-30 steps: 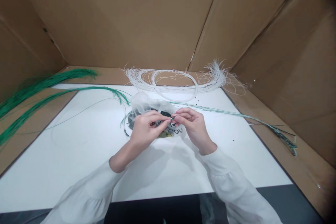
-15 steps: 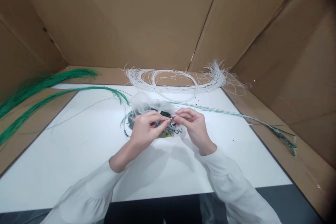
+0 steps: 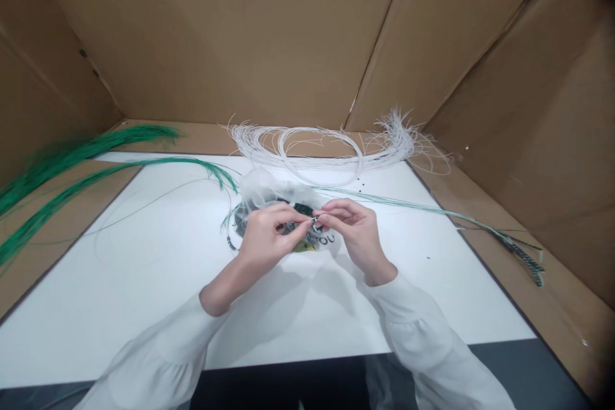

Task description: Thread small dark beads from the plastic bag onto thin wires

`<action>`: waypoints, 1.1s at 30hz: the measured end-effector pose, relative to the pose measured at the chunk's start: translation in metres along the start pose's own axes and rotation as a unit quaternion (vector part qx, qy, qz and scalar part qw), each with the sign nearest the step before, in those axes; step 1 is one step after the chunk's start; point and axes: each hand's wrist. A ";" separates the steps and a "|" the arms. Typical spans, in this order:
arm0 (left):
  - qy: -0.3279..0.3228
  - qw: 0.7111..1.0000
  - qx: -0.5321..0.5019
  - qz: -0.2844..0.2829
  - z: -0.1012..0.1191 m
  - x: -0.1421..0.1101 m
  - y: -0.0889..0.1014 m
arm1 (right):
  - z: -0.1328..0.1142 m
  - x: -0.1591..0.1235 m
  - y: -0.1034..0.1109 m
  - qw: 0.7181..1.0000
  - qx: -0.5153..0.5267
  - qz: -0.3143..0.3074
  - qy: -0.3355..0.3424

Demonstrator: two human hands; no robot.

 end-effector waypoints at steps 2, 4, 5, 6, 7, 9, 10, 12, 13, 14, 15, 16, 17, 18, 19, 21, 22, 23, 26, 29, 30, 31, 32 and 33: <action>-0.002 1.000 -0.001 -0.002 -0.001 0.000 0.000 | 0.001 0.000 0.000 1.000 0.002 0.000 0.001; -0.002 1.000 -0.002 -0.003 -0.001 -0.001 0.000 | 0.001 0.000 0.000 1.000 0.004 -0.001 0.003; -0.001 1.000 -0.003 -0.005 -0.001 -0.001 0.000 | 0.001 0.000 0.000 1.000 0.006 -0.001 0.004; 0.001 1.000 -0.004 -0.006 -0.001 -0.001 0.000 | 0.001 0.000 0.000 1.000 0.008 -0.002 0.005; 0.005 1.000 -0.006 -0.008 -0.001 -0.001 0.000 | 0.001 0.000 -0.001 1.000 0.008 -0.001 0.006; 0.010 1.000 -0.009 -0.012 -0.001 -0.001 0.000 | 0.000 0.000 -0.001 1.000 0.005 0.001 0.008; 0.012 1.000 -0.010 -0.013 0.000 -0.001 0.000 | 0.000 0.000 -0.001 1.000 0.001 0.002 0.009; 0.014 1.000 -0.011 -0.014 0.000 -0.001 0.000 | -0.001 0.000 -0.001 1.000 -0.006 0.005 0.011; 0.015 1.000 -0.011 -0.015 0.000 -0.001 0.000 | -0.001 0.000 -0.001 1.000 -0.010 0.005 0.012; 0.016 1.000 -0.011 -0.014 0.000 -0.001 0.000 | -0.001 0.000 -0.001 1.000 -0.016 0.003 0.015; 0.017 1.000 -0.009 -0.014 -0.001 -0.001 0.000 | 0.000 -0.001 0.000 0.999 -0.024 0.000 0.021; 0.017 1.000 -0.006 -0.013 -0.001 -0.001 0.000 | 0.000 -0.001 0.000 0.999 -0.035 -0.003 0.031; 0.017 1.000 -0.002 -0.013 -0.001 -0.001 -0.001 | 0.000 -0.001 0.001 0.998 -0.048 -0.007 0.042; 0.016 1.000 0.001 -0.013 -0.002 -0.001 -0.001 | 0.001 -0.001 0.001 0.997 -0.062 -0.012 0.054; 0.015 1.000 0.004 -0.014 -0.002 -0.001 -0.001 | 0.001 -0.001 0.002 0.995 -0.075 -0.017 0.064; 0.013 1.000 0.003 -0.016 -0.003 -0.001 -0.002 | 0.002 -0.002 0.002 0.992 -0.097 -0.025 0.078; 0.013 1.000 0.001 -0.017 -0.003 -0.001 -0.002 | 0.002 -0.002 0.002 0.991 -0.106 -0.030 0.082; 0.013 1.000 -0.001 -0.018 -0.004 -0.002 -0.002 | 0.002 -0.001 0.003 0.989 -0.113 -0.032 0.088; 0.014 1.000 -0.009 -0.016 -0.005 -0.002 -0.002 | 0.001 -0.001 0.003 0.984 -0.140 -0.027 0.109; 0.014 1.000 -0.013 -0.019 -0.007 -0.002 -0.002 | -0.001 0.000 0.004 0.976 -0.176 -0.027 0.127; 0.016 1.000 -0.013 -0.020 -0.008 -0.002 -0.002 | -0.001 0.001 0.005 0.974 -0.183 -0.032 0.130; 0.018 1.000 -0.013 -0.021 -0.009 -0.002 -0.002 | -0.002 0.001 0.005 0.973 -0.186 -0.036 0.131; 0.022 0.999 -0.014 -0.023 -0.009 -0.001 -0.002 | -0.002 0.001 0.005 0.973 -0.187 -0.039 0.130; 0.026 0.999 -0.015 -0.024 -0.010 -0.001 -0.002 | -0.003 0.002 0.006 0.973 -0.187 -0.040 0.127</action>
Point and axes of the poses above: each hand's wrist, its own x-axis towards the middle knuckle, its own y-axis out of the back of the hand, z = x × y, and after that the axes turned 4 degrees about -x, right-handed
